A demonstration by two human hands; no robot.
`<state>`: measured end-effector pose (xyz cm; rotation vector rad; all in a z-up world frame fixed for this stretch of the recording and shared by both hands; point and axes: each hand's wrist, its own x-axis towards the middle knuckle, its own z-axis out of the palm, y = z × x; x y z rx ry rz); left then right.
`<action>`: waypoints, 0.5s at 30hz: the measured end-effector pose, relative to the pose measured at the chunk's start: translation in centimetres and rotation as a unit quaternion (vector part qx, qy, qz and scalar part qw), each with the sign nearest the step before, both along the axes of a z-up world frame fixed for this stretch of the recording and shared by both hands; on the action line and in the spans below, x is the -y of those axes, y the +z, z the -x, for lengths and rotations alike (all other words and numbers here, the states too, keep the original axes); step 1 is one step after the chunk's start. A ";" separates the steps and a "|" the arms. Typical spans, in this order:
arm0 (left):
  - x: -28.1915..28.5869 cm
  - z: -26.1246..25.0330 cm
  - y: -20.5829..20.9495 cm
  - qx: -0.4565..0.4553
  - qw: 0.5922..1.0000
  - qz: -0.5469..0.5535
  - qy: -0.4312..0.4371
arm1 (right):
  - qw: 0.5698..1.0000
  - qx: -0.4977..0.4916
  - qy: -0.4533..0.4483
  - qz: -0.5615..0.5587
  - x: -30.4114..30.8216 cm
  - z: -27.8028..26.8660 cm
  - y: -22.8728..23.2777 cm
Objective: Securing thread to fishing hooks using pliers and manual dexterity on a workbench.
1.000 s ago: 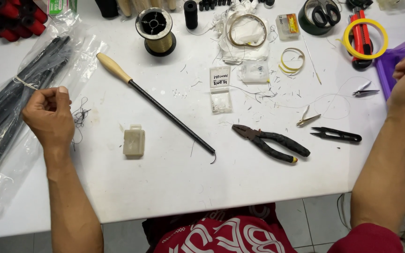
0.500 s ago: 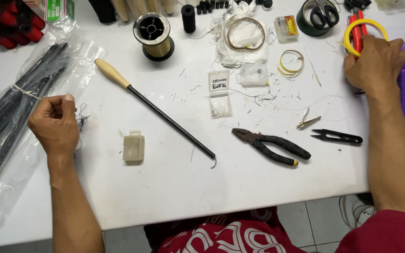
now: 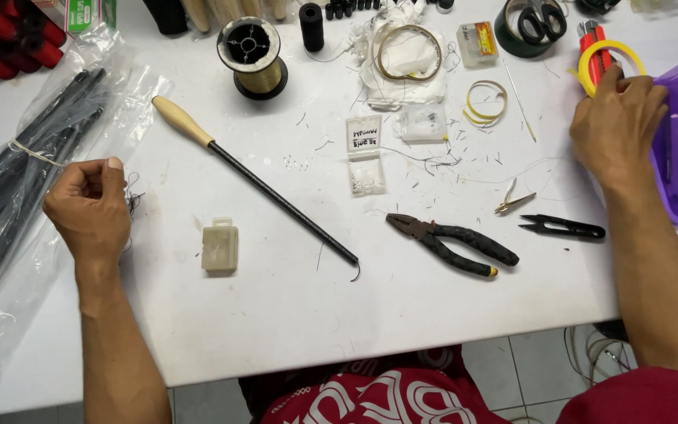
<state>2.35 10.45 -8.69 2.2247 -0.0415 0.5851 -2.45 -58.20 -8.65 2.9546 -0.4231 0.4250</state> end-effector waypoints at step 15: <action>0.9 0.3 0.7 -0.013 1.000 0.005 0.000 | 0.995 -0.076 -0.040 -0.055 -1.3 -0.8 3.8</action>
